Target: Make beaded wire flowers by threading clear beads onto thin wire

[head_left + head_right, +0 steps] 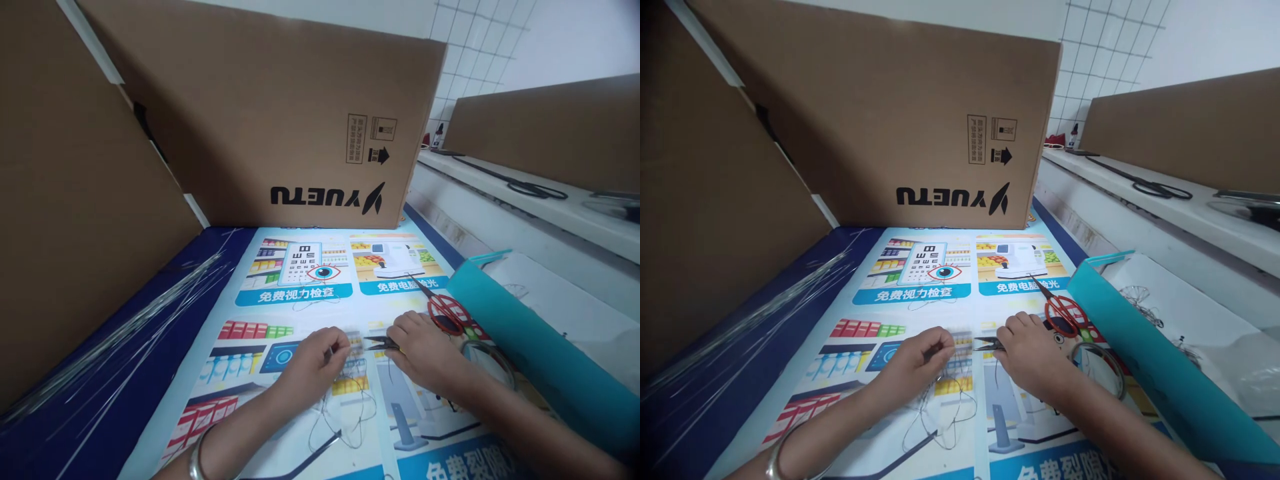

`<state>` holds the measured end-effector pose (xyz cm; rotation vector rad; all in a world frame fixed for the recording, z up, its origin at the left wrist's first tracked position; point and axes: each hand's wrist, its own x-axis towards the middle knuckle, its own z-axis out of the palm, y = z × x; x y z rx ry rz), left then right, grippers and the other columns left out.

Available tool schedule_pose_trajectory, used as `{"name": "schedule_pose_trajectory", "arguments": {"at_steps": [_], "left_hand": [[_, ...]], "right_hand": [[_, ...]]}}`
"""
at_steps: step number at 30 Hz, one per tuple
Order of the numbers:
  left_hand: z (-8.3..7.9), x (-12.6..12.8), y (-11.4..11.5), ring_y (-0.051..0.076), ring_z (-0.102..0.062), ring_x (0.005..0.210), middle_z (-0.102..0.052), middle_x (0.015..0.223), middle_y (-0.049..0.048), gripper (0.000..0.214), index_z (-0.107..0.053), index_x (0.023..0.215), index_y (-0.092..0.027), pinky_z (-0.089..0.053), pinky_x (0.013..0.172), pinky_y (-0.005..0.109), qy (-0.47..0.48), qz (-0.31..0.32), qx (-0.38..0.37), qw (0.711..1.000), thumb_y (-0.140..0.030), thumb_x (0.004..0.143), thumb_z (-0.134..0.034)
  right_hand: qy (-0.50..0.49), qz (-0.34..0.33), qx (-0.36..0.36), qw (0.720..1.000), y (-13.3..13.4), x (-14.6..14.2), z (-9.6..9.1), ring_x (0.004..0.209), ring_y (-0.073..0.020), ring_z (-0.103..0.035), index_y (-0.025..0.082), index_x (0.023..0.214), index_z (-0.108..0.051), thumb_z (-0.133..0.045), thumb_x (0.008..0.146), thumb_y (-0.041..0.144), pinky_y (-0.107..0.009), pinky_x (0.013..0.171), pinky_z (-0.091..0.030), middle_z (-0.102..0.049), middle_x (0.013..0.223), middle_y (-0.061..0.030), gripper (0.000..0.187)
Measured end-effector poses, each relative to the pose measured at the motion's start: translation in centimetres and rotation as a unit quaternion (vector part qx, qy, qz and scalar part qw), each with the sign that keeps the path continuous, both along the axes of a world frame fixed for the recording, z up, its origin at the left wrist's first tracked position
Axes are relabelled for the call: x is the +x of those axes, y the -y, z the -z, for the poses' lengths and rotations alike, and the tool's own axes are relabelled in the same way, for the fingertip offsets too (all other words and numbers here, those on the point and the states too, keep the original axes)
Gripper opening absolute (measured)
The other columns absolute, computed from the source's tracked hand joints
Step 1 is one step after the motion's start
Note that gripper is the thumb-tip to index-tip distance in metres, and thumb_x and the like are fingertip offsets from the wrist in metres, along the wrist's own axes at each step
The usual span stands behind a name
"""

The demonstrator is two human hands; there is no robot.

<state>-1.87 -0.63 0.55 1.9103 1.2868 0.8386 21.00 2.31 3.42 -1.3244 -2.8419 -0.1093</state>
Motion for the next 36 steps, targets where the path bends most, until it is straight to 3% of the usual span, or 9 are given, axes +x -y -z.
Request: {"name": "schedule_pose_trajectory", "arguments": {"at_steps": [4, 10, 13, 17, 27, 36], "left_hand": [[0.0, -0.2, 0.4, 0.014, -0.049, 0.066, -0.053, 0.069, -0.0013, 0.012, -0.052, 0.077, -0.019, -0.037, 0.060, 0.023, -0.013, -0.039, -0.005, 0.999, -0.020, 0.086, -0.044], [-0.1, -0.1, 0.5, 0.016, -0.050, 0.070, -0.056, 0.072, -0.0005, 0.012, -0.053, 0.075, -0.019, -0.037, 0.066, 0.026, -0.044, -0.034, 0.021, 0.998, -0.018, 0.084, -0.046], [-0.1, -0.2, 0.5, 0.016, -0.050, 0.071, -0.057, 0.073, 0.0000, 0.011, -0.053, 0.075, -0.020, -0.037, 0.068, 0.027, -0.061, -0.030, 0.039, 0.997, -0.017, 0.083, -0.045], [-0.4, -0.3, 0.5, 0.016, -0.050, 0.070, -0.058, 0.072, -0.0004, 0.011, -0.053, 0.074, -0.020, -0.037, 0.067, 0.027, -0.065, -0.026, 0.042, 0.997, -0.017, 0.082, -0.046], [-1.1, -0.7, 0.2, 0.014, -0.051, 0.066, -0.058, 0.069, -0.0020, 0.013, -0.054, 0.072, -0.020, -0.037, 0.062, 0.024, -0.046, 0.002, -0.006, 0.999, -0.020, 0.084, -0.047], [-1.2, -1.0, 0.2, 0.016, -0.053, 0.076, -0.062, 0.074, -0.0018, 0.012, -0.059, 0.077, -0.021, -0.039, 0.073, 0.027, -0.047, 0.035, -0.010, 0.998, -0.021, 0.084, -0.049]], "right_hand": [[-0.009, -0.003, 0.014, 1.000, -0.1, -0.4, 0.0, 0.097, -0.0261, -0.047, 0.017, 0.091, -0.060, -0.056, 0.086, 0.033, -0.039, 0.084, -0.032, -0.058, 0.095, -0.0095, 0.017], [-0.019, -0.022, 0.027, 0.999, 1.3, -0.8, -0.6, 0.098, -0.0266, -0.045, 0.016, 0.098, -0.059, -0.053, 0.087, 0.026, -0.040, 0.084, -0.030, -0.058, 0.099, -0.0105, 0.016], [-0.054, -0.097, -0.001, 0.994, 3.8, -2.0, -0.9, 0.084, -0.0217, -0.047, 0.018, 0.095, -0.059, -0.046, 0.088, 0.019, -0.036, 0.075, -0.031, -0.058, 0.087, -0.0074, 0.015], [-0.045, -0.184, -0.059, 0.980, 6.8, -3.6, -0.6, 0.073, -0.0197, -0.044, 0.022, 0.090, -0.057, -0.052, 0.085, 0.025, -0.033, 0.066, -0.029, -0.056, 0.078, -0.0032, 0.008], [-0.064, -0.160, -0.086, 0.981, 6.6, -2.5, 1.0, 0.084, -0.0196, -0.043, 0.018, 0.087, -0.054, -0.046, 0.086, 0.013, -0.033, 0.075, -0.032, -0.055, 0.091, -0.0052, 0.009], [-0.100, -0.149, -0.105, 0.978, 5.6, -1.9, 1.2, 0.094, -0.0204, -0.045, 0.017, 0.093, -0.056, -0.049, 0.081, 0.010, -0.036, 0.088, -0.034, -0.057, 0.106, -0.0062, 0.015]]}}
